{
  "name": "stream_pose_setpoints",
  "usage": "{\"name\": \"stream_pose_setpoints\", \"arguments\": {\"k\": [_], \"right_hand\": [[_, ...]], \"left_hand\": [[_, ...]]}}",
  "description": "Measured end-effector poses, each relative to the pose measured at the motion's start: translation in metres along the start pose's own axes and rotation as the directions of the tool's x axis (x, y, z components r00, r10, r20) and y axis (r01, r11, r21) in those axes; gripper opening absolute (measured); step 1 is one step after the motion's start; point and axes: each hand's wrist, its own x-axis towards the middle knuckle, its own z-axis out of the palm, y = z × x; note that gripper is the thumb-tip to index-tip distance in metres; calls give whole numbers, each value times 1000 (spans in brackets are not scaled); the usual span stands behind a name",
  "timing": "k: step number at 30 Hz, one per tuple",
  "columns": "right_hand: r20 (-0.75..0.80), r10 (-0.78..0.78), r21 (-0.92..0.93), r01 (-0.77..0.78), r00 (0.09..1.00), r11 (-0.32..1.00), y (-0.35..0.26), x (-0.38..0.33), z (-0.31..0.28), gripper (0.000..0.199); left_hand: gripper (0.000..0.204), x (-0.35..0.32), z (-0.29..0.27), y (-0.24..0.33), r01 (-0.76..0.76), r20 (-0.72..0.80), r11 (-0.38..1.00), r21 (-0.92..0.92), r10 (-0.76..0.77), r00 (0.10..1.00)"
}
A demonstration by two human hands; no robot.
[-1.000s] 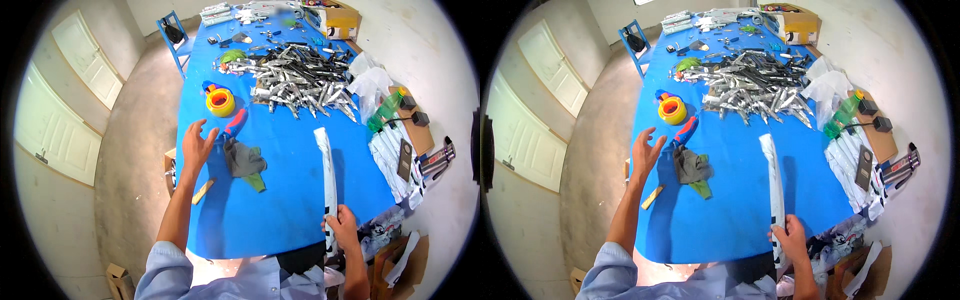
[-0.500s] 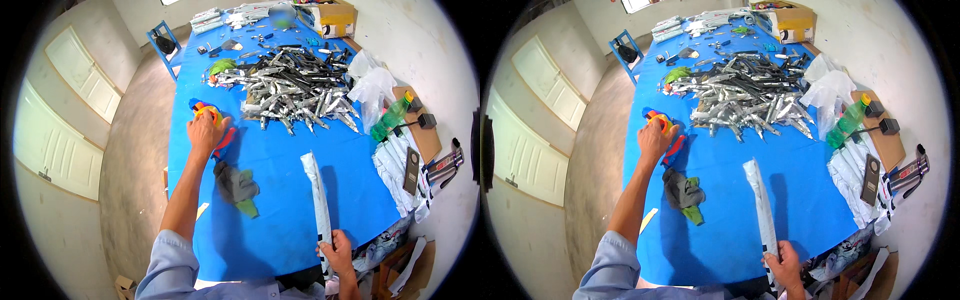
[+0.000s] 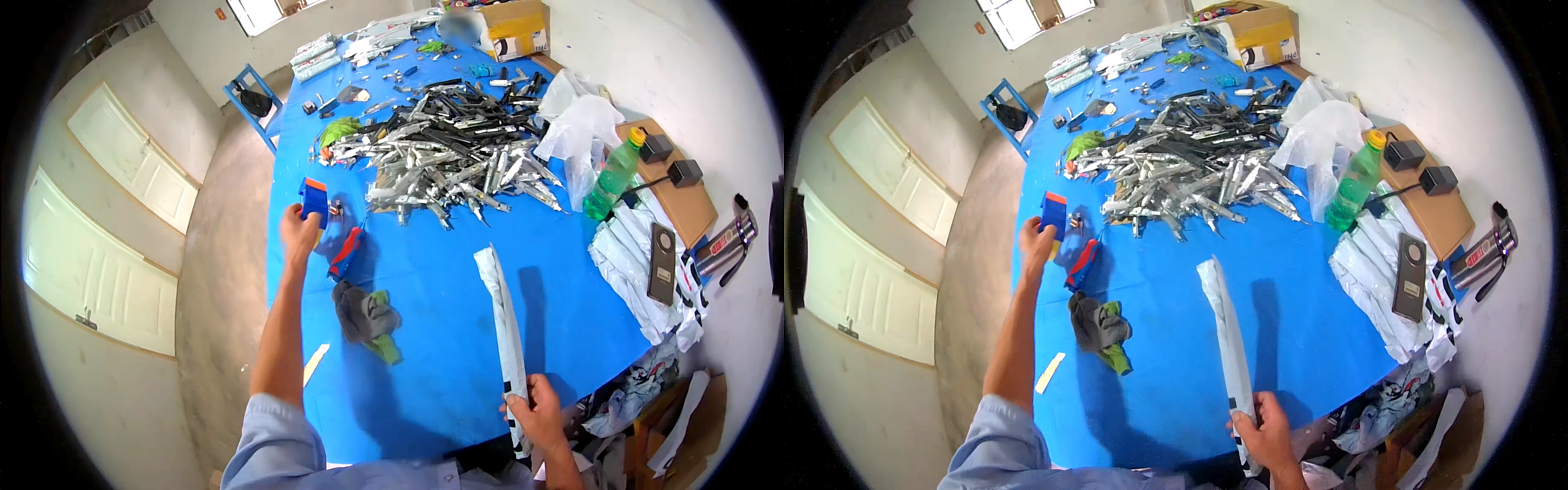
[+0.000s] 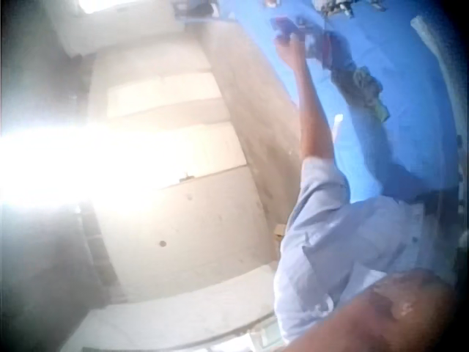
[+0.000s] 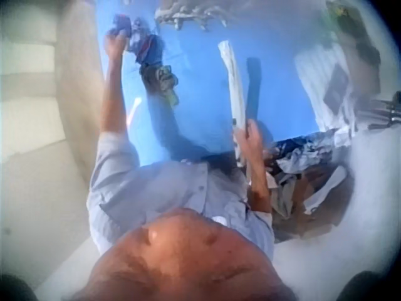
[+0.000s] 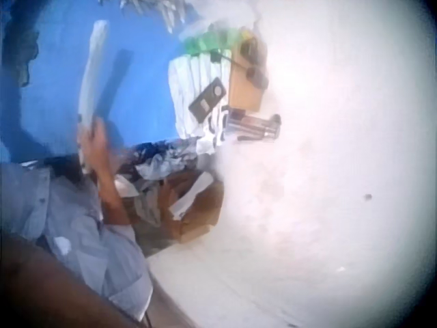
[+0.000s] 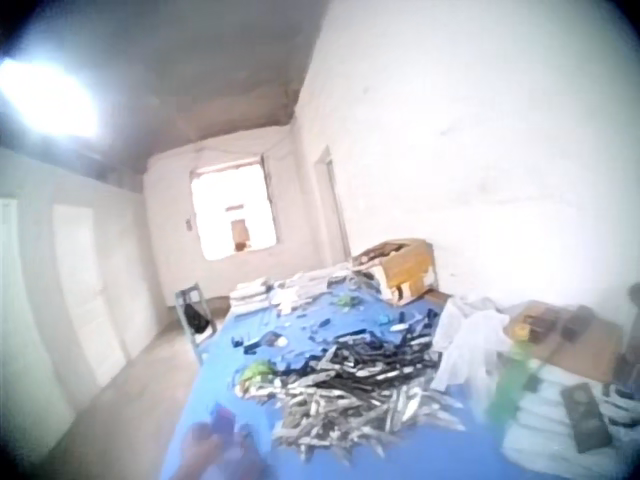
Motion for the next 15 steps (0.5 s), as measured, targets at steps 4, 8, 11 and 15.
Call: {"name": "stream_pose_setpoints", "arguments": {"k": [4, 8, 11, 15], "right_hand": [[-20, -67, -36, 66, 998, 997, 4, 0, -7, 27], [-14, -65, -35, 64, 998, 997, -3, -9, -4, 29], [-2, -26, -27, 26, 1000, 999, 6, -35, -2, 32], [61, 20, 116, -27, 998, 993, 6, -76, 1, 35]], "left_hand": [[53, -76, -94, 61, 207, 286, 793, -573, -43, 957], [56, -185, -155, 107, 409, 442, 417, -812, -21, 897], [59, -257, -170, 119, 548, 581, 287, -786, 40, 813], [60, -319, -158, 127, 650, 692, 250, -718, 144, 708]]}}
